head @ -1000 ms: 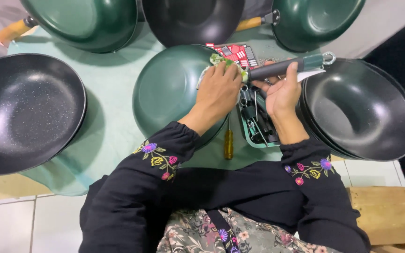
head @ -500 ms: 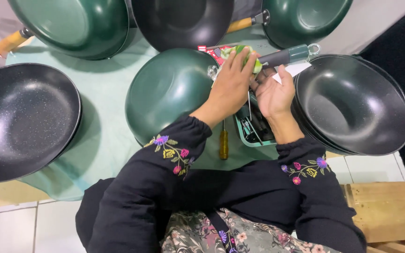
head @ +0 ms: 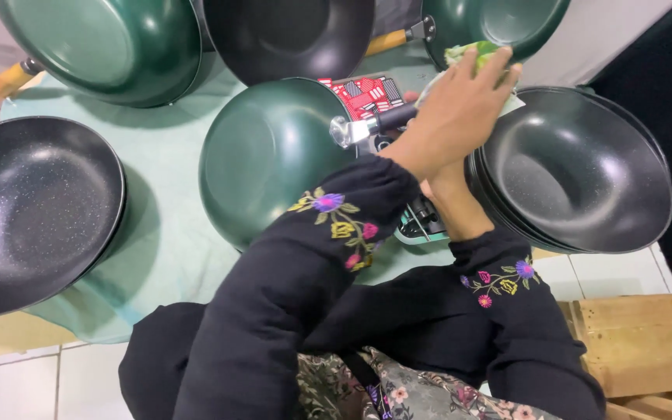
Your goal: The person is cleaning several woks and pans by wiping them with a cloth.
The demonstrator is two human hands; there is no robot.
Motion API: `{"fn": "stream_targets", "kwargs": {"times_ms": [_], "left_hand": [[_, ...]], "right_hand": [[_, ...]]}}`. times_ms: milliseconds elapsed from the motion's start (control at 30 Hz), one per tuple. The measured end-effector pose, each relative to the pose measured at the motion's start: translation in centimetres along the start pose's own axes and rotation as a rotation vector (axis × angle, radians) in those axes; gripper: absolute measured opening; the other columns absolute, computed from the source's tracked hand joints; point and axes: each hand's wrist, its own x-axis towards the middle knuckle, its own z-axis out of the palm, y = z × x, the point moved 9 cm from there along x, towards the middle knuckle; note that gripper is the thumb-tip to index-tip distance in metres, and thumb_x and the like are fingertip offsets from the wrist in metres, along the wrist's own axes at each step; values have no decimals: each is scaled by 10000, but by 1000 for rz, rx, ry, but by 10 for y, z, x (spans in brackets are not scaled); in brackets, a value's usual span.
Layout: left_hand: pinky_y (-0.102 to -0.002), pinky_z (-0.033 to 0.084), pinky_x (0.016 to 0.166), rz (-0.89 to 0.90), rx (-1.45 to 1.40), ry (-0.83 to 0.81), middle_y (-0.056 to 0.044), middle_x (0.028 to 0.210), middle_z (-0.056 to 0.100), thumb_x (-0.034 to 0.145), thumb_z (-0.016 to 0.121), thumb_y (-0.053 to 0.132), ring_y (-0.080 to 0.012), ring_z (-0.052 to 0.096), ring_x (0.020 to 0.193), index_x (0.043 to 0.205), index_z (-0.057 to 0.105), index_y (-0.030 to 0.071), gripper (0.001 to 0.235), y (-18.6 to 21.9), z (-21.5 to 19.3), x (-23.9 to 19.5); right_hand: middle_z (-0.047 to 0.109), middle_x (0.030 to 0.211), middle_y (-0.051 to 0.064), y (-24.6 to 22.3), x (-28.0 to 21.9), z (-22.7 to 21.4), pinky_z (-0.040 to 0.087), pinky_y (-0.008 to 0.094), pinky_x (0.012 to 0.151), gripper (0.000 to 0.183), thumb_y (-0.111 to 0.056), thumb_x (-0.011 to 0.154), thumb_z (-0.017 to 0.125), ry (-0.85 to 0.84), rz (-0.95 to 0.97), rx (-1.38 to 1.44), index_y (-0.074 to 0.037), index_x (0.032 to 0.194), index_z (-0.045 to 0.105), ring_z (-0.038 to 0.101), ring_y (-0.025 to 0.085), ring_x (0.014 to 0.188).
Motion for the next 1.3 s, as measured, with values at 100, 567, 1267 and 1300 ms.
{"fn": "stream_targets", "kwargs": {"times_ms": [100,567,1267,1300], "left_hand": [[-420,542,783,29,144,83,-109,1169,509,875,678,215,-316,544,1003,1219,603,42,392,16,3,14],[-436,538,736,-328,-199,93,-47,1076,605,914,641,313,-285,627,864,1124,657,207,236,-12,10,12],[-449,500,710,-409,-193,163,-86,960,612,873,661,283,-304,603,805,973,734,153,179,-17,4,3],[-426,518,733,-361,-207,144,-62,1007,614,886,676,262,-281,610,839,1065,738,196,201,-15,5,-1]], "right_hand": [[640,1059,152,-1,1,-1,502,273,689,506,98,833,511,-4,-11,-22,20,1332,499,615,194,820],[623,1137,135,-2,1,-108,514,273,764,501,55,865,579,-9,-75,-110,-14,1349,471,618,184,922],[597,1255,111,4,-3,11,532,273,876,529,-11,912,680,-41,-144,-249,-64,1374,427,624,169,1074],[596,1260,110,6,-3,11,533,273,882,531,-14,914,685,-42,-143,-256,-66,1375,425,624,169,1082]]}}
